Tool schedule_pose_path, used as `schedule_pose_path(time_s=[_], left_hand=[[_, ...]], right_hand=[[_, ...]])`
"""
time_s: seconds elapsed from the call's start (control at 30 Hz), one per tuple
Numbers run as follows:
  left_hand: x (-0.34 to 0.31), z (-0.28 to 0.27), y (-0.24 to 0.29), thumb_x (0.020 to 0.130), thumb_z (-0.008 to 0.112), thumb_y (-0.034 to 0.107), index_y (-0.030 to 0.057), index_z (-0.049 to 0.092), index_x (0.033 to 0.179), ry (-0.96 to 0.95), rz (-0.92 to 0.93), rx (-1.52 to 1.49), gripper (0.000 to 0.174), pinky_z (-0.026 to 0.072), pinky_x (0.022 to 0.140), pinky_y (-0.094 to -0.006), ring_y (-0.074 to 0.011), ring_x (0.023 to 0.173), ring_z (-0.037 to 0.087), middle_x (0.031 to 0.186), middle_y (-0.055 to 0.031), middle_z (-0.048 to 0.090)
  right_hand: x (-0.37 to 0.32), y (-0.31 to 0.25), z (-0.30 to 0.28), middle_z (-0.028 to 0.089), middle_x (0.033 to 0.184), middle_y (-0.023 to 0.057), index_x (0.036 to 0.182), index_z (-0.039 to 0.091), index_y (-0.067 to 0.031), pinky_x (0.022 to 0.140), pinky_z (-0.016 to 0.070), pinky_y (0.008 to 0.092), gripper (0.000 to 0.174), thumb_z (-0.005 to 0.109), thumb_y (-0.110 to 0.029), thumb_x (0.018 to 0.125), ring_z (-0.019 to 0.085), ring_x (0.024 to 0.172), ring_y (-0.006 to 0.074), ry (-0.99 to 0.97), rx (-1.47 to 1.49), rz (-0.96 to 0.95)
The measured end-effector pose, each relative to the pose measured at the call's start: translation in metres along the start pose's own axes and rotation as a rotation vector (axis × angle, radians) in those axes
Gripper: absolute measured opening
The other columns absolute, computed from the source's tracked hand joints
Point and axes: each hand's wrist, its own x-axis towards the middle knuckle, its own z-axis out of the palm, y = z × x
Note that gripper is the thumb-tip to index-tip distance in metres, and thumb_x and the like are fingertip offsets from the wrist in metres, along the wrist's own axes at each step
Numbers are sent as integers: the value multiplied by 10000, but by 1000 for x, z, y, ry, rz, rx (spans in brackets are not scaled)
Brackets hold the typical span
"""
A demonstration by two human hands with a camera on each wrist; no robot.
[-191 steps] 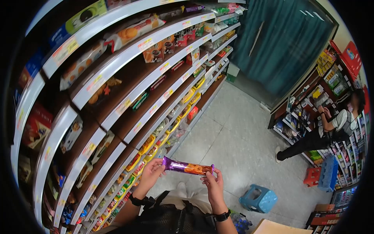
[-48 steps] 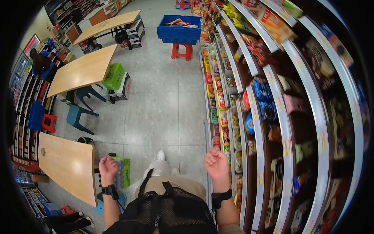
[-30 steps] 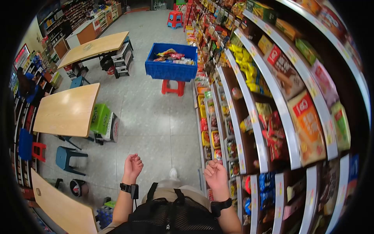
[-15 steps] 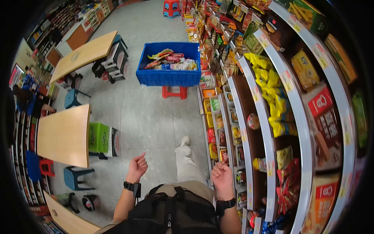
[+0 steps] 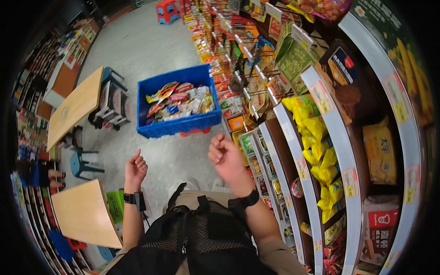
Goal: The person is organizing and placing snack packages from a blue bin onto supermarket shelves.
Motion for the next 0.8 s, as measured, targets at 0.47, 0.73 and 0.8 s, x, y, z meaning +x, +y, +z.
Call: schedule_pose_path(time_s=[0.47,0.73,0.8], left_hand=[[520,82,68,945,487,246,-12,528,1161,234,-413,422,339,546,687,-288,-240,972,658,1167,-167,641],[665,83,22,895,680,289,49,632,961,333,-666,453,255,588,630,-306,-251,769,660,874,-117,670],[670,82,17,881,702,333,128,631,934,348,-670,588,224,548,498,-279,-208,643,625,820,-88,652]], right_hand=[[61,-11,-90,497,715,-12,890,554,-105,496,319,246,203,506,71,801,373,534,102,552,454,-798],[124,77,-36,545,761,9,902,564,-82,508,310,249,174,460,44,843,361,551,107,692,686,-1014],[135,85,-32,532,757,9,903,550,-85,511,311,250,159,450,29,856,361,555,109,718,732,-1035]])
